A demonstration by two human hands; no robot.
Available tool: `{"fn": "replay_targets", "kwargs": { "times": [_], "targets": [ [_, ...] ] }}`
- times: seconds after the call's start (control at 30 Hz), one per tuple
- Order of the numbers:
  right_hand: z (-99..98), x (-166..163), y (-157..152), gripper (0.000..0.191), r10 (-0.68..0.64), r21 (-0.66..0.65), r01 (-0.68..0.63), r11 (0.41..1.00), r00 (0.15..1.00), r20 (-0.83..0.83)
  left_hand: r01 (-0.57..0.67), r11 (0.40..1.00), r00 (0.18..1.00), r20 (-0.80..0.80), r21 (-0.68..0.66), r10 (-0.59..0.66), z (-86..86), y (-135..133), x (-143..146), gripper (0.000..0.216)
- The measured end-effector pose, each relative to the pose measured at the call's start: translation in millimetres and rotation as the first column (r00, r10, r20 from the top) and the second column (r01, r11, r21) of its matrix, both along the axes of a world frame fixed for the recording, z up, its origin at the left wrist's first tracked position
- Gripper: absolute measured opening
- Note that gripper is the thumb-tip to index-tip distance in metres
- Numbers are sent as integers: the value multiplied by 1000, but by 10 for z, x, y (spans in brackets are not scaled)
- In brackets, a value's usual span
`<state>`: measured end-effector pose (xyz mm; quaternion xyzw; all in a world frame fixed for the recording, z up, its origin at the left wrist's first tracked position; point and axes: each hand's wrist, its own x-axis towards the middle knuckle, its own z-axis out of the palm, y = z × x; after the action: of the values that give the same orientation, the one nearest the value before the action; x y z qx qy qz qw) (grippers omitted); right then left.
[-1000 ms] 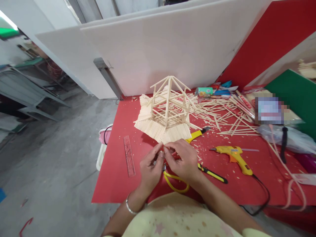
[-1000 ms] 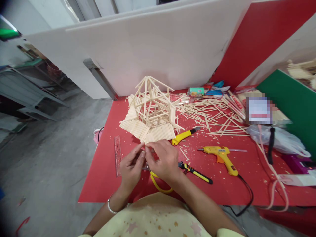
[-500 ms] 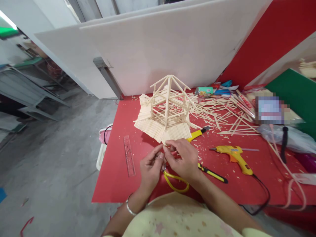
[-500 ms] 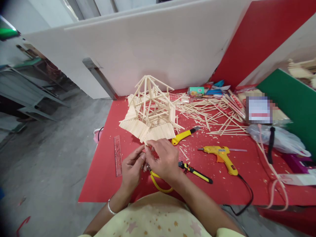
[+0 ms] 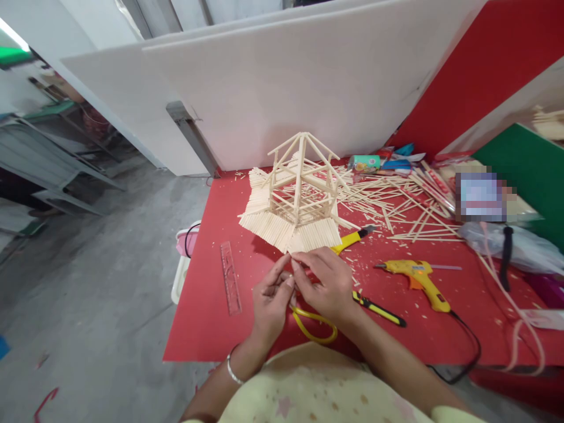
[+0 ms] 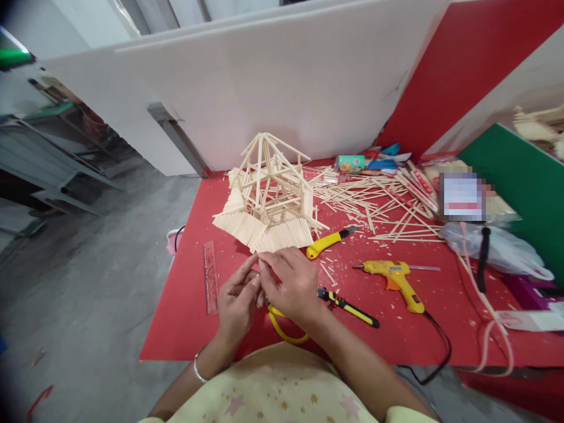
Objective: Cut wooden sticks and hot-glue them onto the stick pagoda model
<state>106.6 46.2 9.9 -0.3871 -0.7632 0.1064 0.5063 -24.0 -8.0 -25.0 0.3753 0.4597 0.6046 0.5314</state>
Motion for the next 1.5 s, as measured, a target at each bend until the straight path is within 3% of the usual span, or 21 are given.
{"fn": "replay_targets", "kwargs": {
  "times": [0.47,1.23,1.5],
  "targets": [
    [2,4,7,28,8,8,-8,1000,1000,1,-8,999,1000,-27,35,9,113,-1,-15,46],
    [3,5,-22,27,2,-34,-2,999,1000,25,-30,998,999,-36,50,31,143,8,-22,43],
    [19,94,-99,35,-36,-16,36,999,999,-9,-95,995,995,-12,14,96,280,29,-17,33]
  ]
}}
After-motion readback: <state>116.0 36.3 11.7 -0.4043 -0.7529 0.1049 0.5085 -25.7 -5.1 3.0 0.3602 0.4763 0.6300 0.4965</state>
